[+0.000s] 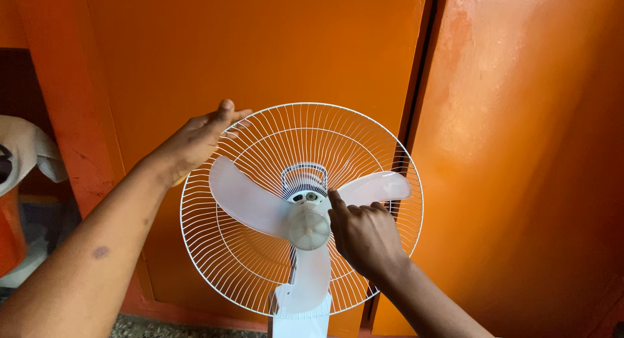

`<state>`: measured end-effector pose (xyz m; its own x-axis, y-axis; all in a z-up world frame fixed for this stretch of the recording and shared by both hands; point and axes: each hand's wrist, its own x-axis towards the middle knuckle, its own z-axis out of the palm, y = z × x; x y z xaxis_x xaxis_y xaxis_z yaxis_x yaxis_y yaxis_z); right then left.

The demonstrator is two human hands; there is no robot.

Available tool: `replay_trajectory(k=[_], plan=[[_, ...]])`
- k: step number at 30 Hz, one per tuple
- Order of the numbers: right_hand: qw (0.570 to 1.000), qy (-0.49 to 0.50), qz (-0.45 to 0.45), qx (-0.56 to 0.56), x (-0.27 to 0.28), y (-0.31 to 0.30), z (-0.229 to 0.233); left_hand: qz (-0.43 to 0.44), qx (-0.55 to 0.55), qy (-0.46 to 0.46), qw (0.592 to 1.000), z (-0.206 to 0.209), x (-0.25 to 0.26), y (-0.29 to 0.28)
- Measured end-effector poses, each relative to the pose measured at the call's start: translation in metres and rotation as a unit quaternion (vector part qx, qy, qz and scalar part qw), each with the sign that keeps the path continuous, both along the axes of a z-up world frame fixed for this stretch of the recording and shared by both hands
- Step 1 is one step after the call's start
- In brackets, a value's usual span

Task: The person removes the front grill and fan blades from a white electric fan, then reassembles the components by placing the blades back and securing the grill. The person uses their hands to twist and align the parts.

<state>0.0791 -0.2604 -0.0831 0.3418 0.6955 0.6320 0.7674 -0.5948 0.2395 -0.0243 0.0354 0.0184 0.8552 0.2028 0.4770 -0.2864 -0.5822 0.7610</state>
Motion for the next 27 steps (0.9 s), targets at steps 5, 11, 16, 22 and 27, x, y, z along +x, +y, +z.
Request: replay_trajectory(k=[5,11,16,22,27], plan=[[0.998,0.008,-0.013,0.062,0.004,0.0,-0.017,0.022,0.022,0.019,0.999,0.002,-0.001,0.003],[0.929,0.333,-0.161,0.021,-0.016,0.007,-0.081,-0.044,-0.037,0.037,0.998,0.006,-0.004,0.007],[0.885,0.456,-0.053,-0.079,-0.016,0.017,-0.105,-0.076,-0.075,0.027,0.994,0.007,0.0,0.014],[0.901,0.417,0.107,0.044,-0.019,-0.002,-0.105,-0.069,-0.09,0.02,0.993,0.004,0.004,0.012],[0.89,0.418,0.006,0.184,-0.033,-0.01,-0.064,-0.073,-0.099,0.004,0.992,0.0,0.008,0.015]])
